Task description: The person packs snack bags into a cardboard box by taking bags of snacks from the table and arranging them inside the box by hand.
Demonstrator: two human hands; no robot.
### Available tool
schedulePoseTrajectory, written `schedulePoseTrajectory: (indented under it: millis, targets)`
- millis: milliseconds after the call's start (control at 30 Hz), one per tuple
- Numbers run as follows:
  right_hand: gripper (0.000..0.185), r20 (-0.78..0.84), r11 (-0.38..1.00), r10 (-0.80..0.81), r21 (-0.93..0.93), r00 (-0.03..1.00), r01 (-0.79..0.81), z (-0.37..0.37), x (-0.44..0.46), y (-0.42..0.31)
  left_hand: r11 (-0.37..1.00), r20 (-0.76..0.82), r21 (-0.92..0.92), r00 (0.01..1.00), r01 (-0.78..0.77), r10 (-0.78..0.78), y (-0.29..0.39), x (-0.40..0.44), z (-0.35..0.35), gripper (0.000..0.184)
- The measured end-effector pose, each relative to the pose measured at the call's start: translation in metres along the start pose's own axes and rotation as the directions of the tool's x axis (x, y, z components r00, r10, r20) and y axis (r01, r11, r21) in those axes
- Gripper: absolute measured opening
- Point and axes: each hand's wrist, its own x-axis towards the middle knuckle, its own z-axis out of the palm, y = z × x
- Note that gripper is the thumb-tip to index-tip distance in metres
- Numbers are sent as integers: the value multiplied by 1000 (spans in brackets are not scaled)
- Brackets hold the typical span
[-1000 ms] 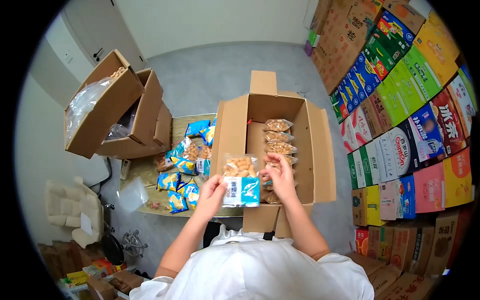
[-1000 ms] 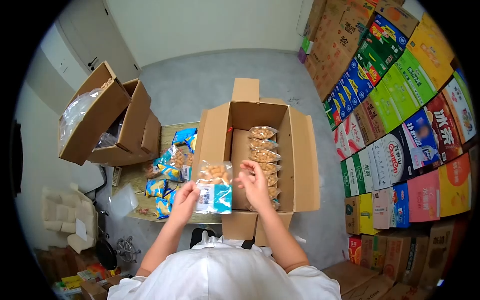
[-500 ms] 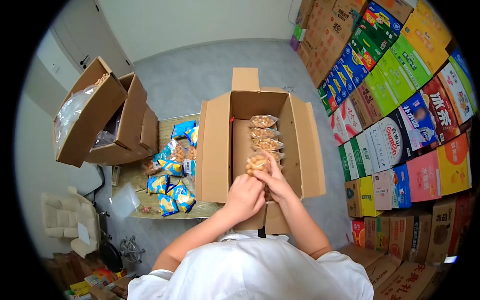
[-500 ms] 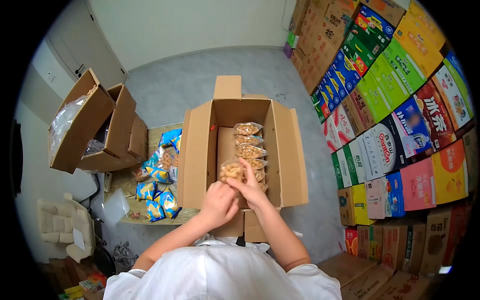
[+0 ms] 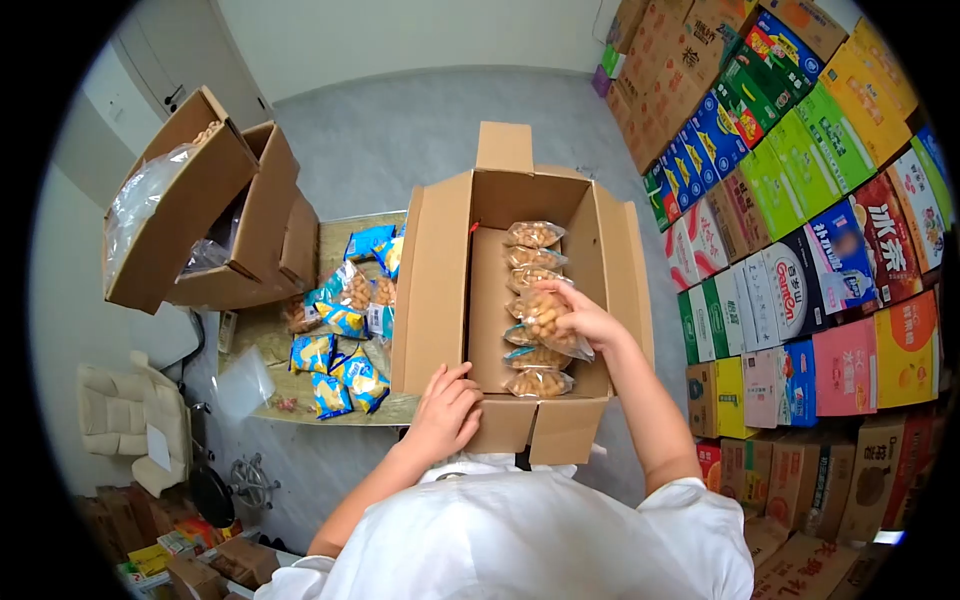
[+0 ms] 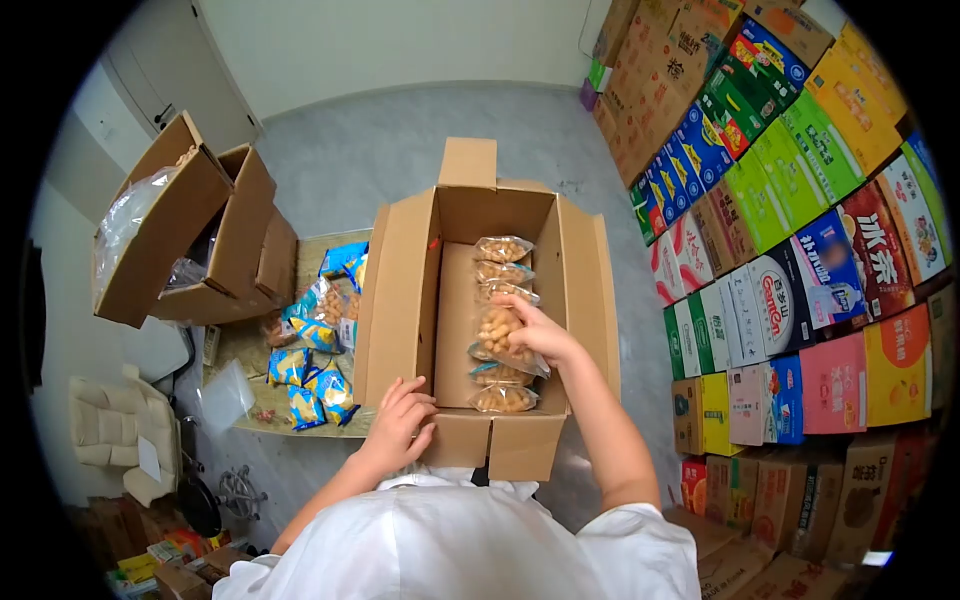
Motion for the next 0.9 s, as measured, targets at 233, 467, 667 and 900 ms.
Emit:
schedulePoseTrajectory:
  millis: [233, 467, 667, 900]
  targets:
    - [57, 343, 491, 475, -868, 811, 80, 7, 8, 27, 999, 4, -32, 999, 39, -38, 4, -7, -5, 29]
    - [64, 155, 237, 401, -970, 903, 61, 34, -13, 32, 986, -184, -138, 976, 90, -115, 0, -13, -7, 32]
    - [56, 550, 297, 113, -814, 828, 500, 34, -10, 46, 853, -508, -322, 686, 409, -521, -61, -51, -15, 30]
    - [64, 168, 269, 454, -962, 875, 45, 69, -9, 18, 784, -518, -334, 593, 523, -616, -92, -83, -37, 26]
